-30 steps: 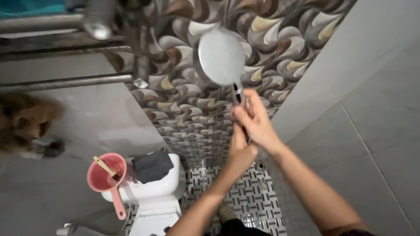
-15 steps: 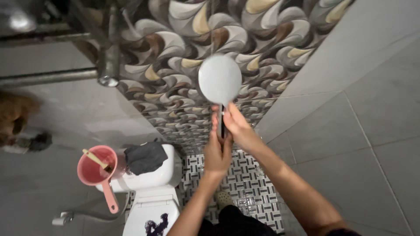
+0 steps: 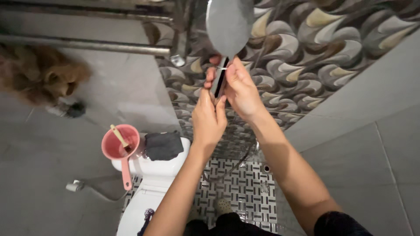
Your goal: The person uses a handheld shower head to rinse a wall and then uses a pink cup and a brush to scrub the wall and a faucet. The person repeatedly dips the brush into the cup and scrubs the wall and faucet area.
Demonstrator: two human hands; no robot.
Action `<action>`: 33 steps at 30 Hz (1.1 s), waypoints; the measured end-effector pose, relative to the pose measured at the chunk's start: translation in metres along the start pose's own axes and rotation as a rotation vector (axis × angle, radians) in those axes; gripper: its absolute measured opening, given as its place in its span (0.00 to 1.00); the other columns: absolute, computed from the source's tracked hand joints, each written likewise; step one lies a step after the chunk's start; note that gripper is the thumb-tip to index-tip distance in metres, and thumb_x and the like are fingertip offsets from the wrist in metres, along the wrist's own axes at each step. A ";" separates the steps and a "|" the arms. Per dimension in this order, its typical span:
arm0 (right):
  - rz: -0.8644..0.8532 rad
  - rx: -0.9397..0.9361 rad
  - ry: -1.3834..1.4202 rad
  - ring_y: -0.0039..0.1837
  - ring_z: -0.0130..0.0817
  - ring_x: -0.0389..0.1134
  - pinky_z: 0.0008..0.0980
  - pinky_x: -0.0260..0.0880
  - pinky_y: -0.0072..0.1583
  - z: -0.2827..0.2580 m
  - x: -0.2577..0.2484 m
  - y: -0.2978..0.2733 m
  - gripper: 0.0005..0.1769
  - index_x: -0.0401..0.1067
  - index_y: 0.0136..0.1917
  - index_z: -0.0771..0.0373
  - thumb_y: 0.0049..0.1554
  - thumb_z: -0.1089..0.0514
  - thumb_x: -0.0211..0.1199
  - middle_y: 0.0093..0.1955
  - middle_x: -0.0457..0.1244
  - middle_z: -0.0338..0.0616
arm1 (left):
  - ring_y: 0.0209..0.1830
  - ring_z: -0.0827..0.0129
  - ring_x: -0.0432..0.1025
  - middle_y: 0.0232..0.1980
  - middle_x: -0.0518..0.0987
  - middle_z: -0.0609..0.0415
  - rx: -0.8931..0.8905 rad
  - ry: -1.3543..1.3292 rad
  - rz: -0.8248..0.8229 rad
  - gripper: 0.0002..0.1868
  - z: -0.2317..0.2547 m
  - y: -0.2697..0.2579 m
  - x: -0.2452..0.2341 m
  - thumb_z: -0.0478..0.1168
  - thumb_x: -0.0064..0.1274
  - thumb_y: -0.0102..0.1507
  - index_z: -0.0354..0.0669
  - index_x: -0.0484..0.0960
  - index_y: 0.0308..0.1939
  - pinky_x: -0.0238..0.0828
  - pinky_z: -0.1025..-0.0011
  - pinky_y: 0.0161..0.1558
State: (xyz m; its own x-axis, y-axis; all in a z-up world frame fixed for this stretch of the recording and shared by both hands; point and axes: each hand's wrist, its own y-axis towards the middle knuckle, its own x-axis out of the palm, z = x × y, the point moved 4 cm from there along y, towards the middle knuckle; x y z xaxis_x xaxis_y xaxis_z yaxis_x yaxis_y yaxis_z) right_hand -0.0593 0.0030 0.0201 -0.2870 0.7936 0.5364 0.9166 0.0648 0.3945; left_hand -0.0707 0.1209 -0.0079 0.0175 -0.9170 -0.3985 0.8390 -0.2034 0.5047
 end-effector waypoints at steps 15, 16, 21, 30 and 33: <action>0.027 -0.116 -0.129 0.57 0.37 0.67 0.38 0.70 0.63 -0.026 0.018 0.038 0.24 0.61 0.69 0.64 0.73 0.43 0.46 0.55 0.63 0.45 | 0.39 0.38 0.76 0.38 0.80 0.37 0.099 -0.073 -0.022 0.16 0.018 0.048 -0.020 0.42 0.51 0.69 0.33 0.68 0.52 0.71 0.49 0.39; 0.031 -0.108 -0.136 0.57 0.37 0.67 0.38 0.70 0.63 -0.027 0.018 0.038 0.24 0.61 0.69 0.63 0.73 0.43 0.46 0.55 0.63 0.45 | 0.39 0.39 0.76 0.38 0.80 0.36 0.097 -0.079 -0.021 0.16 0.018 0.048 -0.021 0.42 0.51 0.69 0.33 0.68 0.52 0.71 0.50 0.39; 0.056 -0.092 -0.167 0.57 0.36 0.67 0.39 0.70 0.65 -0.022 0.013 0.032 0.23 0.61 0.68 0.64 0.73 0.44 0.47 0.56 0.63 0.45 | 0.38 0.39 0.76 0.39 0.80 0.36 0.142 -0.131 0.022 0.21 0.020 0.037 -0.020 0.40 0.51 0.68 0.31 0.67 0.60 0.71 0.52 0.37; 0.177 0.179 -0.307 0.62 0.32 0.70 0.34 0.71 0.65 0.002 -0.035 -0.044 0.22 0.66 0.68 0.65 0.68 0.49 0.52 0.61 0.68 0.46 | 0.22 0.60 0.73 0.26 0.75 0.48 -0.110 -0.262 -0.241 0.14 -0.020 -0.025 0.020 0.41 0.54 0.67 0.37 0.70 0.49 0.67 0.62 0.27; 0.267 0.174 -0.593 0.58 0.29 0.71 0.31 0.74 0.60 -0.005 -0.098 -0.089 0.16 0.72 0.60 0.67 0.67 0.53 0.55 0.57 0.68 0.42 | 0.23 0.67 0.66 0.25 0.70 0.54 -0.112 -0.358 -0.315 0.11 -0.047 -0.056 0.043 0.41 0.54 0.68 0.39 0.71 0.45 0.63 0.67 0.26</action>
State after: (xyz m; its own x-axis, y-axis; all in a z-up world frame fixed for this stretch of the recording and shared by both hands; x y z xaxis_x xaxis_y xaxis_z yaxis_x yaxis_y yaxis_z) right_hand -0.1137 -0.0841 -0.0638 0.1118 0.9906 0.0785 0.9807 -0.1228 0.1524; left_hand -0.0916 0.1093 -0.0894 -0.4185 -0.8810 -0.2207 0.8268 -0.4701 0.3087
